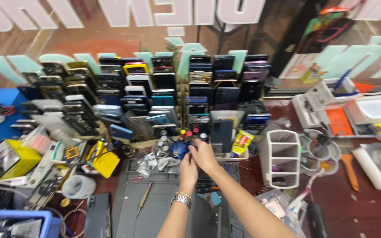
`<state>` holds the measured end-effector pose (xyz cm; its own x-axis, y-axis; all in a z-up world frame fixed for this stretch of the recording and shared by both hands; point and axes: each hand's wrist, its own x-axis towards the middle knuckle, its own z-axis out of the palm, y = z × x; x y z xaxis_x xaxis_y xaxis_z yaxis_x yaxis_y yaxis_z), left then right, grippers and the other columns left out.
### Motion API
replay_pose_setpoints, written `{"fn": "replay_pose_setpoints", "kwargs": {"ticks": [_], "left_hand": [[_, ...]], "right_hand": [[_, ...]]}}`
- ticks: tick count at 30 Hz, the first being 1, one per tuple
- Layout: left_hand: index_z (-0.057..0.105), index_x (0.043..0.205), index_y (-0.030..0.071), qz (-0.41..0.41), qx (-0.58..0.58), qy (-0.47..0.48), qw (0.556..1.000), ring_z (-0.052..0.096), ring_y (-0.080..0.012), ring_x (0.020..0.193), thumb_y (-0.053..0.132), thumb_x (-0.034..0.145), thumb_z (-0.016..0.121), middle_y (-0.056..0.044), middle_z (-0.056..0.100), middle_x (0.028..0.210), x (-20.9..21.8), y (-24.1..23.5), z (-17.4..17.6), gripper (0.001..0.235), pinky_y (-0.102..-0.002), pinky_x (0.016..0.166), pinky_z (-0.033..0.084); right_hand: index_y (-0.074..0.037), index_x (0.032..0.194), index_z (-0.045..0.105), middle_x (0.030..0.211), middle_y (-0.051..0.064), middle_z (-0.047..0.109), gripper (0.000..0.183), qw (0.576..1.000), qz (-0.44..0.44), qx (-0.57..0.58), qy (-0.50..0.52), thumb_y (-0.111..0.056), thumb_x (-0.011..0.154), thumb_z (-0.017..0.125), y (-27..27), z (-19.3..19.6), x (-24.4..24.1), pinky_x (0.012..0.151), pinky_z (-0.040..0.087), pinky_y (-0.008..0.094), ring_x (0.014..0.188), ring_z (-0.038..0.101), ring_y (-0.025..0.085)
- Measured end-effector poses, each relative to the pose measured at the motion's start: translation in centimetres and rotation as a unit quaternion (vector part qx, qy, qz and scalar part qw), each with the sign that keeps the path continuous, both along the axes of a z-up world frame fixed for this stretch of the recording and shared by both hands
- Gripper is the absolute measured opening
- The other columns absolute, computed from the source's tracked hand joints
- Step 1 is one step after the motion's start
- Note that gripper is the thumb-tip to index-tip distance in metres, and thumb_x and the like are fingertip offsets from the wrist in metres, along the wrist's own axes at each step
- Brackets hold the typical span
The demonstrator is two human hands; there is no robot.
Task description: The person sorts small electronic components and wires from a pile on the workbench into a compartmentalized tray. They then organize various tools, including screwdrivers and pens, into a multi-compartment holder.
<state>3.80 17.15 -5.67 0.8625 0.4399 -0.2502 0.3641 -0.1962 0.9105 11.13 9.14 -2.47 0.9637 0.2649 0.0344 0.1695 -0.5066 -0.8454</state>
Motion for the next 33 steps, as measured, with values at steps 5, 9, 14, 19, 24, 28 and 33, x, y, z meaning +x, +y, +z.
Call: {"fn": "replay_pose_setpoints", "kwargs": {"ticks": [5,9,14,19,24,28,33], "left_hand": [[0.067,0.108,0.001,0.017,-0.125,-0.013,0.992,0.074,-0.0158,0.073,0.020,0.101,0.053,-0.008,0.076,0.086,-0.5,-5.6,2.4,0.024,-0.030,0.065,0.059],[0.070,0.101,0.002,-0.013,-0.136,-0.037,0.990,0.070,-0.0119,0.066,0.022,0.101,0.056,-0.007,0.075,0.078,-0.9,-11.9,4.4,0.024,-0.029,0.060,0.058],[0.071,0.094,-0.001,-0.110,-0.150,-0.063,0.981,0.071,-0.0102,0.067,0.023,0.102,0.059,-0.006,0.076,0.078,-1.3,-20.2,5.4,0.027,-0.027,0.062,0.057],[0.074,0.102,0.001,-0.174,-0.189,-0.023,0.966,0.072,-0.0131,0.069,0.021,0.099,0.061,-0.007,0.077,0.082,-0.8,-28.4,3.1,0.024,-0.030,0.064,0.060],[0.073,0.115,0.000,-0.233,0.041,-0.097,0.967,0.074,-0.0324,0.094,0.019,0.093,0.067,-0.020,0.075,0.102,-1.4,-35.2,-0.9,0.030,-0.040,0.083,0.058],[0.072,0.112,0.002,-0.233,0.052,-0.036,0.970,0.072,-0.0365,0.098,0.019,0.091,0.063,-0.021,0.075,0.103,-1.8,-37.9,-1.5,0.028,-0.042,0.087,0.055],[0.075,0.104,0.003,-0.164,-0.036,0.011,0.986,0.080,-0.0258,0.084,0.017,0.098,0.057,-0.014,0.080,0.090,-0.8,-38.0,2.7,0.024,-0.035,0.079,0.061]], "right_hand": [[0.005,0.120,0.069,0.107,0.020,0.077,0.036,0.997,0.026,0.022,0.071,-0.018,0.092,0.068,-7.4,1.7,-1.0,0.086,0.060,0.035,0.098,0.077,0.025],[0.003,0.116,0.069,0.095,0.012,0.079,0.031,0.987,0.052,0.088,0.125,-0.020,0.095,0.065,-15.3,3.2,-2.2,0.074,0.059,0.031,0.085,0.075,0.016],[-0.001,0.111,0.072,0.086,0.010,0.077,0.025,0.985,0.016,0.090,0.149,-0.019,0.095,0.067,-25.5,4.7,-3.5,0.064,0.056,0.029,0.070,0.068,0.012],[0.006,0.093,0.077,0.074,0.015,0.076,0.032,0.976,-0.094,-0.053,0.192,-0.022,0.100,0.065,-36.1,5.8,-4.7,0.060,0.056,0.031,0.057,0.068,0.015],[0.005,0.098,0.075,0.075,0.014,0.076,0.027,0.935,-0.132,-0.141,0.298,-0.021,0.099,0.066,-43.4,3.7,-5.5,0.061,0.061,0.030,0.056,0.072,0.017],[-0.003,0.106,0.073,0.084,0.006,0.077,0.018,0.929,-0.138,0.079,0.333,-0.016,0.094,0.068,-43.8,0.3,-6.5,0.063,0.062,0.030,0.067,0.074,0.013],[-0.001,0.097,0.078,0.075,0.007,0.079,0.019,0.980,-0.088,0.053,0.169,-0.018,0.093,0.070,-44.7,3.4,-6.3,0.060,0.060,0.028,0.063,0.074,0.013]]}}
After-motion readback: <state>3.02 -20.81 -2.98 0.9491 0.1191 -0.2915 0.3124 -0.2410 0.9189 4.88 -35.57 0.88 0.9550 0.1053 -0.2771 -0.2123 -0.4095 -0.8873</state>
